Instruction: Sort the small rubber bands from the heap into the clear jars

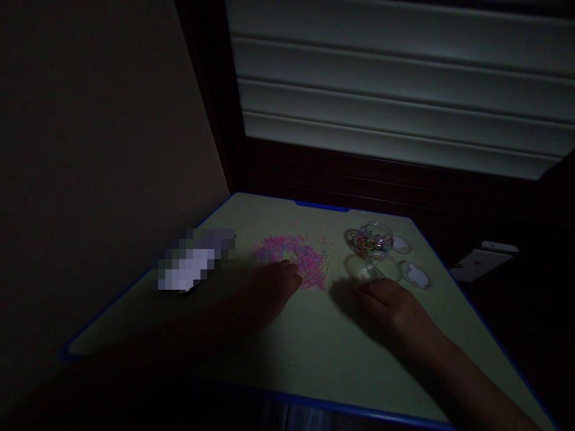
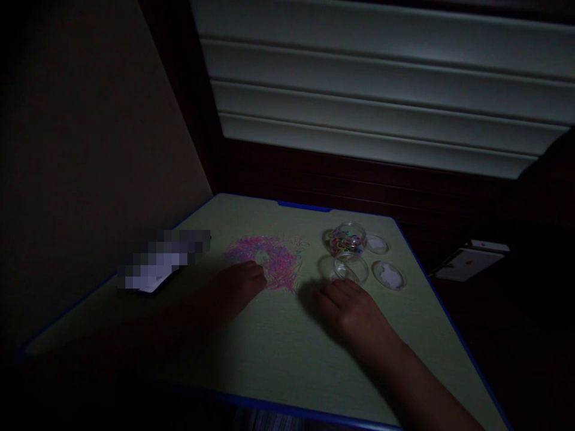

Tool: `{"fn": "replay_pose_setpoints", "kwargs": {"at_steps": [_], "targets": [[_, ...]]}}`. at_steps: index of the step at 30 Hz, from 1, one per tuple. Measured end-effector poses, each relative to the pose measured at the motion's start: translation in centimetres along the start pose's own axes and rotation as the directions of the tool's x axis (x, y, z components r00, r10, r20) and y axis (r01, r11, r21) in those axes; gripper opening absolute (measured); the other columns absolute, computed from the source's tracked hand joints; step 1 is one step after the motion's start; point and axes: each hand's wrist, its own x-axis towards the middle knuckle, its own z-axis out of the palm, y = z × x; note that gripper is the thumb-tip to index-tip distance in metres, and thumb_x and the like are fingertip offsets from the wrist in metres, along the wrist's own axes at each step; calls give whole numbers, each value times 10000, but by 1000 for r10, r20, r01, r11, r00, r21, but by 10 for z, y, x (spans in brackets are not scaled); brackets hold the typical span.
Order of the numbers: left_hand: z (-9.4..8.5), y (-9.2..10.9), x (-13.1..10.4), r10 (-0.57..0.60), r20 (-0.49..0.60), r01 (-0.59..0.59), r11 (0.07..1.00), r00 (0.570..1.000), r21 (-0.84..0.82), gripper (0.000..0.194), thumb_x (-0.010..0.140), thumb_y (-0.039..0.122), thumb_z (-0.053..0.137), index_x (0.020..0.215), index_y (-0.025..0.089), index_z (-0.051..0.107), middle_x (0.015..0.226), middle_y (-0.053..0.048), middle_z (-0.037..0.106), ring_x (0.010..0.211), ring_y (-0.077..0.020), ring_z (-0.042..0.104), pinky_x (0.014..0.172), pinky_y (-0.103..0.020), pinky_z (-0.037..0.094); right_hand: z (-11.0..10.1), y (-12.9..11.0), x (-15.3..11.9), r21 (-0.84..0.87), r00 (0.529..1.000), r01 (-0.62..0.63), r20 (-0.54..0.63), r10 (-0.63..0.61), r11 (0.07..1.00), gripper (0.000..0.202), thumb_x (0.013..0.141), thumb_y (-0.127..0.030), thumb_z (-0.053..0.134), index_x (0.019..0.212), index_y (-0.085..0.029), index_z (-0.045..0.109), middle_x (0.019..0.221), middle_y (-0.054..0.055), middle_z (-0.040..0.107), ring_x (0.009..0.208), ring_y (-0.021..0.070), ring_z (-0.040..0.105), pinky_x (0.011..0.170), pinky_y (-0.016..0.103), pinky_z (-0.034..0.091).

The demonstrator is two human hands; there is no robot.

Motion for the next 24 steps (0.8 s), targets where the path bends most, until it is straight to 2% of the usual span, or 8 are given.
{"fn": "replay_pose_setpoints", "kwargs": {"at_steps": [7, 14, 19, 24], "targets": [[-6, 9, 3, -24, -57, 22, 999, 998, -35, 125, 827, 117, 400, 786, 146, 515, 831, -53, 515, 763, -167, 464, 636, -283, 386, -1, -1, 1, 8, 1000, -14, -24, 15, 1000, 235, 810, -110, 449, 1000, -129, 586, 829, 97, 615, 760, 173, 545, 676, 318, 439], [3, 26, 9, 86, -195, -125, 972, 977, -198, 194, 862, 157, 350, 796, 130, 531, 798, -48, 515, 770, -141, 462, 696, -265, 384, 1, -1, -1, 30, 995, -72, -63, 73, 997, 236, 815, -142, 454, 1014, -129, 580, 839, 106, 608, 764, 178, 532, 680, 317, 437], [7, 33, 11, 78, -284, -166, 940, 955, -299, 200, 869, 177, 350, 836, 129, 541, 811, -48, 536, 794, -140, 471, 715, -268, 387, 4, -2, -2, 84, 989, -104, -93, 112, 991, 238, 824, -164, 451, 1025, -127, 572, 864, 114, 606, 784, 183, 539, 685, 322, 433], [8, 34, 12, 84, -314, -190, 926, 946, -326, 200, 865, 185, 368, 839, 129, 558, 803, -52, 547, 796, -135, 485, 720, -273, 402, 6, -10, 3, 213, 974, -128, -157, 164, 969, 237, 819, -188, 463, 1030, -145, 562, 890, 105, 606, 797, 170, 551, 693, 312, 447]]}}
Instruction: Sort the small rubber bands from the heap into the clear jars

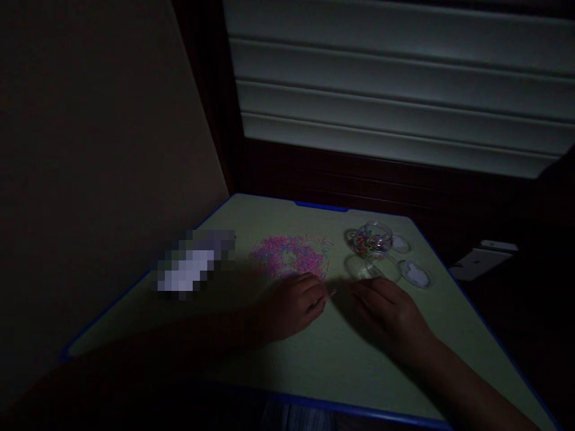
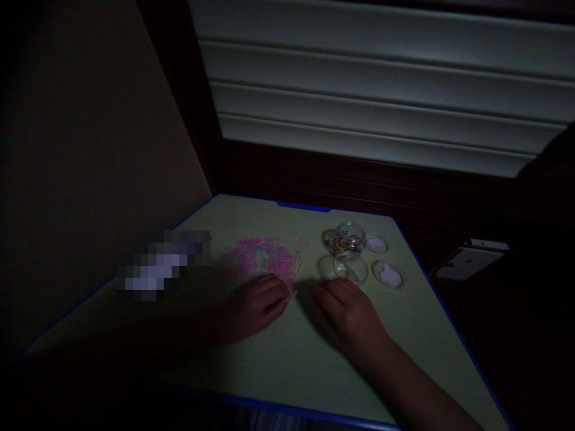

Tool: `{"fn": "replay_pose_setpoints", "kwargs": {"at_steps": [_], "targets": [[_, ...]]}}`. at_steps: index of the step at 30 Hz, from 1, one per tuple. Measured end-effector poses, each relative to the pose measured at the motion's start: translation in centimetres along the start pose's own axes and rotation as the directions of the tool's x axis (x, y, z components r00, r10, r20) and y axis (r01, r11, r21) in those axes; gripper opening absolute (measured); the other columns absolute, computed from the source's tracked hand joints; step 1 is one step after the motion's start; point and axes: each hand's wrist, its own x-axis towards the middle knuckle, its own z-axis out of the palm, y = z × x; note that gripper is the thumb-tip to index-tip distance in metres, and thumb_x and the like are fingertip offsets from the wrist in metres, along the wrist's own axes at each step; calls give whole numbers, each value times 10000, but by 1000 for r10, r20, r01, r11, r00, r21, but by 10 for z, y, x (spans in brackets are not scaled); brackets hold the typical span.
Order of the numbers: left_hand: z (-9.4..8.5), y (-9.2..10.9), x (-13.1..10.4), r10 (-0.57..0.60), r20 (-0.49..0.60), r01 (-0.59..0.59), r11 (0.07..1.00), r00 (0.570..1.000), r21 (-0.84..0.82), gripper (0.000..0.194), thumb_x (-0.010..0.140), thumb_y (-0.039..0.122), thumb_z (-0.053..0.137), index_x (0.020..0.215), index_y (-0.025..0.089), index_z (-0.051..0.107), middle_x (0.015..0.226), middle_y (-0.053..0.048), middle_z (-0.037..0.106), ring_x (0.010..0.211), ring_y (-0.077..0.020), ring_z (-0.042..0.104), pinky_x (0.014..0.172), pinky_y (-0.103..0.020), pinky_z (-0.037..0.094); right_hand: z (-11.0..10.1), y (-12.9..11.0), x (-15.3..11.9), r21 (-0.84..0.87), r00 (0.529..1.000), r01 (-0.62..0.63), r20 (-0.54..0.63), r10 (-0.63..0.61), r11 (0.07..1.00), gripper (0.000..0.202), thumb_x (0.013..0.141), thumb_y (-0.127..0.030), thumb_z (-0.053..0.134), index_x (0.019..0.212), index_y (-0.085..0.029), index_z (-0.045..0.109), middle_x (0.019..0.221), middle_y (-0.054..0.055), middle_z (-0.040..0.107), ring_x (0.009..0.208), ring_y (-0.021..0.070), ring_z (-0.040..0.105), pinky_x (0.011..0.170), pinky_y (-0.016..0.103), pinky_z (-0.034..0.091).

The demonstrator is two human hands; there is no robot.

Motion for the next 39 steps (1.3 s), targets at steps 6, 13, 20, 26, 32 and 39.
{"fn": "replay_pose_setpoints", "kwargs": {"at_steps": [6, 13, 20, 26, 32, 39], "targets": [[2, 0, -2, 43, 13, -44, 998, 999, 37, 214, 873, 194, 361, 833, 133, 562, 803, -51, 552, 794, -135, 489, 744, -285, 407, 6, -10, 4, 92, 998, -23, 64, 17, 995, 231, 818, -215, 469, 1025, -166, 559, 945, 90, 602, 846, 168, 545, 749, 330, 440], [2, 0, -3, 88, 47, -90, 995, 995, 42, 222, 879, 189, 346, 890, 136, 562, 816, -55, 556, 806, -139, 493, 752, -289, 404, 12, -9, 3, 85, 998, 4, 58, -9, 996, 211, 815, -217, 487, 1005, -166, 564, 887, 74, 611, 784, 161, 535, 716, 327, 417], [0, 1, -2, 94, 77, -99, 993, 993, 64, 232, 883, 183, 331, 873, 140, 559, 799, -51, 549, 793, -140, 486, 739, -291, 402, 14, -6, 1, 75, 996, 50, 76, -56, 996, 187, 828, -192, 462, 966, -151, 582, 808, 64, 605, 735, 153, 514, 673, 313, 402], [1, 0, -2, 114, 77, -119, 991, 990, 65, 216, 879, 181, 341, 877, 139, 552, 798, -46, 541, 793, -141, 480, 739, -289, 400, 12, -6, 1, 20, 992, 110, 54, -111, 994, 163, 829, -160, 443, 831, -133, 603, 708, 67, 579, 679, 147, 492, 622, 290, 387], [3, -1, -3, 126, 56, -130, 989, 990, 66, 185, 867, 179, 368, 874, 144, 549, 787, -42, 540, 772, -140, 486, 723, -288, 405, 10, -5, 0, -20, 987, 156, 40, -155, 988, 150, 822, -134, 448, 829, -125, 597, 723, 74, 584, 695, 154, 496, 632, 294, 385], [1, -1, -2, 141, 38, -143, 986, 989, 80, 193, 867, 166, 361, 851, 136, 551, 775, -45, 540, 762, -137, 489, 719, -281, 406, 3, 0, -2, -43, 987, 159, 24, -158, 986, 185, 807, -119, 472, 965, -115, 569, 793, 90, 596, 741, 167, 502, 650, 305, 389]]}}
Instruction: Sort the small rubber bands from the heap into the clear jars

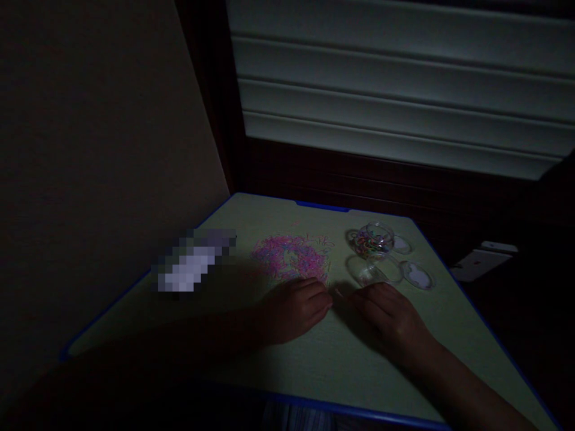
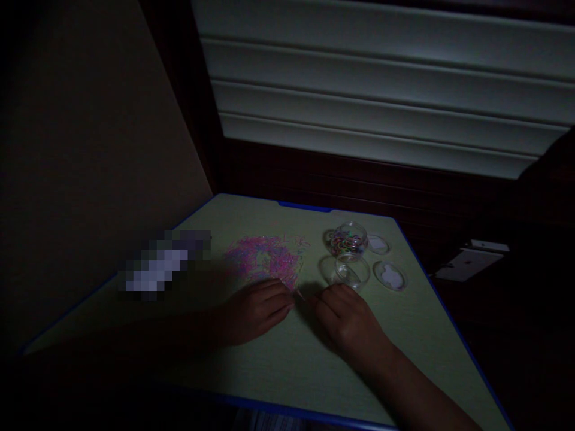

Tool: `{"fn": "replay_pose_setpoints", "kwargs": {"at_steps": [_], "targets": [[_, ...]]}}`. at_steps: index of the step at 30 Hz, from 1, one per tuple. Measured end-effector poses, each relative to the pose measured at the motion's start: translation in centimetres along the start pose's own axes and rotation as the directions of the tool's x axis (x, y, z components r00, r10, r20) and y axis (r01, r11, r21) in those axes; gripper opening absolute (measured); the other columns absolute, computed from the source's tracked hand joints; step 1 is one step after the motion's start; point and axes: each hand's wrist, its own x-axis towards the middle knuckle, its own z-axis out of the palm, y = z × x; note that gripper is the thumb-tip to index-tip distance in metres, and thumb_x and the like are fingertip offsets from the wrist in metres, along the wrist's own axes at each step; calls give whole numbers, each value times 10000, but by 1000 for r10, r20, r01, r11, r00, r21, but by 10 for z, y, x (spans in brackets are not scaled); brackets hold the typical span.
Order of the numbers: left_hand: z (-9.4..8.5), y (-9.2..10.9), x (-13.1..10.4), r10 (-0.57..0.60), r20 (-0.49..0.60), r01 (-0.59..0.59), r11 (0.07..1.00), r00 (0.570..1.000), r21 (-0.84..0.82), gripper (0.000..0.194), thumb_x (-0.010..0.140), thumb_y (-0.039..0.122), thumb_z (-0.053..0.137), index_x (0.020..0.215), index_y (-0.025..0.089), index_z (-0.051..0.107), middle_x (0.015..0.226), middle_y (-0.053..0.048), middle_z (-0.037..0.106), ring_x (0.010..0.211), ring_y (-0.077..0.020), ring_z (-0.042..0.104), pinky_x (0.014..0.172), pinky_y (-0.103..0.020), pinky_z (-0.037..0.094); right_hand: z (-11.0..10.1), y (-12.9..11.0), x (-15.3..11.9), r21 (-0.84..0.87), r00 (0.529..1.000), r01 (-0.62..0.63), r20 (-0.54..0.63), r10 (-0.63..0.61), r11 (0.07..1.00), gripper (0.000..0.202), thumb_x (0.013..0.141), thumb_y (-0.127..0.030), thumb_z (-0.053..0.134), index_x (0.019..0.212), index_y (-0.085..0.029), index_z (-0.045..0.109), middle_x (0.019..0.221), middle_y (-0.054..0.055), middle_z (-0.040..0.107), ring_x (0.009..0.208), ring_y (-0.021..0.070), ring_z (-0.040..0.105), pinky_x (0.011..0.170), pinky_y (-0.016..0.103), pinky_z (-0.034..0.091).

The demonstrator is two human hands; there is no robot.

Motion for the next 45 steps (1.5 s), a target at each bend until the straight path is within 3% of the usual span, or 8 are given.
{"fn": "replay_pose_setpoints", "kwargs": {"at_steps": [5, 10, 17, 26, 45], "targets": [[1, -2, -1, -9, 20, 9, 1000, 1000, -1, 193, 864, 162, 361, 832, 137, 549, 773, -45, 538, 760, -138, 481, 718, -283, 402, -9, 11, -7, -73, 992, -91, -96, 84, 993, 246, 777, -98, 516, 1021, -114, 545, 859, 95, 593, 763, 171, 497, 655, 307, 387], [2, -3, -2, -17, 36, 17, 1000, 999, -10, 201, 865, 172, 356, 827, 134, 550, 776, -46, 536, 759, -140, 473, 731, -291, 394, -11, 23, -14, -185, 946, -273, -229, 229, 944, 220, 769, -129, 529, 985, -128, 569, 840, 85, 592, 759, 180, 506, 672, 310, 399], [1, -3, 0, 7, 13, -7, 1000, 1000, -10, 202, 864, 157, 357, 802, 130, 548, 759, -45, 534, 743, -134, 472, 718, -277, 393, -11, 28, -15, -335, 892, -451, -179, 414, 827, 249, 787, -171, 486, 1019, -135, 568, 927, 95, 590, 823, 219, 506, 730, 336, 398], [5, -3, -2, -23, 14, 23, 999, 1000, -30, 191, 860, 173, 367, 806, 136, 547, 763, -45, 529, 749, -139, 467, 713, -277, 385, -17, 28, -15, -394, 873, -472, -86, 480, 789, 322, 798, -147, 442, 1107, -139, 533, 981, 96, 580, 849, 223, 498, 743, 326, 392], [2, -3, -2, -15, 14, 15, 1000, 1000, -6, 190, 858, 167, 367, 804, 138, 546, 758, -43, 531, 742, -136, 472, 717, -276, 386, -14, 31, -16, -375, 879, -462, -71, 472, 804, 346, 796, -141, 438, 1132, -131, 519, 963, 107, 583, 840, 228, 496, 733, 337, 398]]}}
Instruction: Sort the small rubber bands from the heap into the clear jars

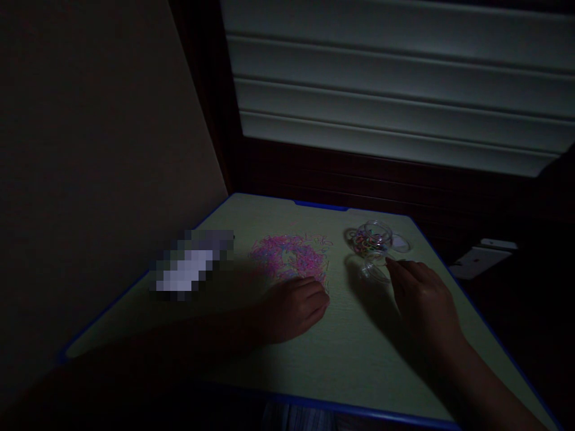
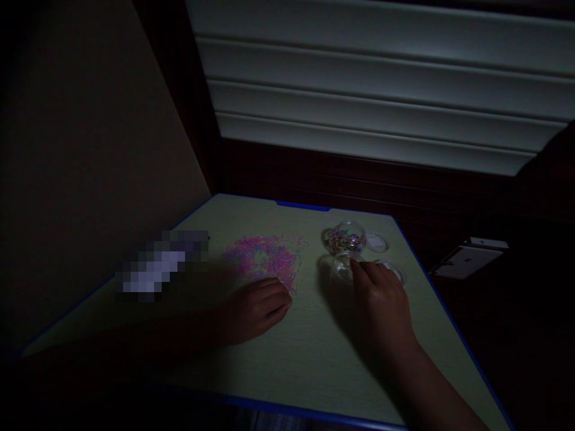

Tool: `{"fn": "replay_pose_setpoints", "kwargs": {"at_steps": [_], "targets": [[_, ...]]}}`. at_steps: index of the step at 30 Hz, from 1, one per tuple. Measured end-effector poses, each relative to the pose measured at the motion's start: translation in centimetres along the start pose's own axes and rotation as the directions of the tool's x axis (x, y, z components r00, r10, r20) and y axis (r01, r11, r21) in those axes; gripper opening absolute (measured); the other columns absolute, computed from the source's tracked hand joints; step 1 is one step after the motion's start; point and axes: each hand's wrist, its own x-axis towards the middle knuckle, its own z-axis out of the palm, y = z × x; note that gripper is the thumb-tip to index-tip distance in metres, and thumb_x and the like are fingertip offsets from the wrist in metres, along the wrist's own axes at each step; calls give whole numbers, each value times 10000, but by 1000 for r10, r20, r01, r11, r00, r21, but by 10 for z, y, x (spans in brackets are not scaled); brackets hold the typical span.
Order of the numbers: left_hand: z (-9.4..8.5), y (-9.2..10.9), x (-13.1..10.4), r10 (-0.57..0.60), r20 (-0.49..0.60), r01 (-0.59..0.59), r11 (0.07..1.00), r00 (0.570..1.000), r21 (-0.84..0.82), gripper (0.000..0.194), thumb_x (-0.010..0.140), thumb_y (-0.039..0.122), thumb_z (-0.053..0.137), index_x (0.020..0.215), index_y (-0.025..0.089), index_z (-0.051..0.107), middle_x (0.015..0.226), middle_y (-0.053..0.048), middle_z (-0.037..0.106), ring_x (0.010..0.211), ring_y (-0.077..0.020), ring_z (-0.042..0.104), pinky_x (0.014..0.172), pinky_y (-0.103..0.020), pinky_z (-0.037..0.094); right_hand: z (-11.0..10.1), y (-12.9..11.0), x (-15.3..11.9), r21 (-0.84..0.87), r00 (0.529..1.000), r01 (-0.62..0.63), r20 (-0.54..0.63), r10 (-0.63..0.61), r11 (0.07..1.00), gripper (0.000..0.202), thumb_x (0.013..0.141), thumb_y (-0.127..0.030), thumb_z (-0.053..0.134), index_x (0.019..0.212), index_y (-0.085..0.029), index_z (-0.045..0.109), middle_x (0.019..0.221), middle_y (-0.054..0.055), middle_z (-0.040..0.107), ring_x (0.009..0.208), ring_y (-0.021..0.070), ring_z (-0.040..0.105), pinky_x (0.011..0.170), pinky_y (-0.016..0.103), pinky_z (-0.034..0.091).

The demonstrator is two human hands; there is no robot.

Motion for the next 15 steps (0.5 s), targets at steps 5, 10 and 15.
{"fn": "replay_pose_setpoints", "kwargs": {"at_steps": [5, 10, 15], "targets": [[0, 0, 1, 11, -1, -11, 1000, 1000, 5, 188, 856, 158, 368, 781, 138, 539, 748, -40, 529, 732, -132, 472, 721, -273, 387, -1, -1, 0, 12, 1000, -1, -12, 2, 1000, 330, 795, -146, 439, 1112, -135, 531, 958, 103, 584, 835, 224, 498, 722, 335, 400], [0, 1, 1, 9, -3, -9, 1000, 1000, 5, 196, 861, 165, 362, 791, 134, 542, 757, -46, 530, 740, -136, 473, 718, -276, 388, -1, -2, 1, 32, 1000, 10, -29, -9, 999, 321, 792, -142, 442, 1098, -131, 537, 945, 108, 585, 828, 222, 505, 716, 338, 405], [-1, 1, 0, 9, -7, -9, 1000, 1000, -1, 187, 858, 167, 368, 805, 136, 545, 757, -42, 533, 739, -134, 474, 716, -275, 389, -2, -3, 0, 68, 999, 24, -33, -21, 997, 307, 798, -143, 441, 1087, -130, 544, 931, 117, 588, 827, 225, 514, 706, 348, 408]]}}
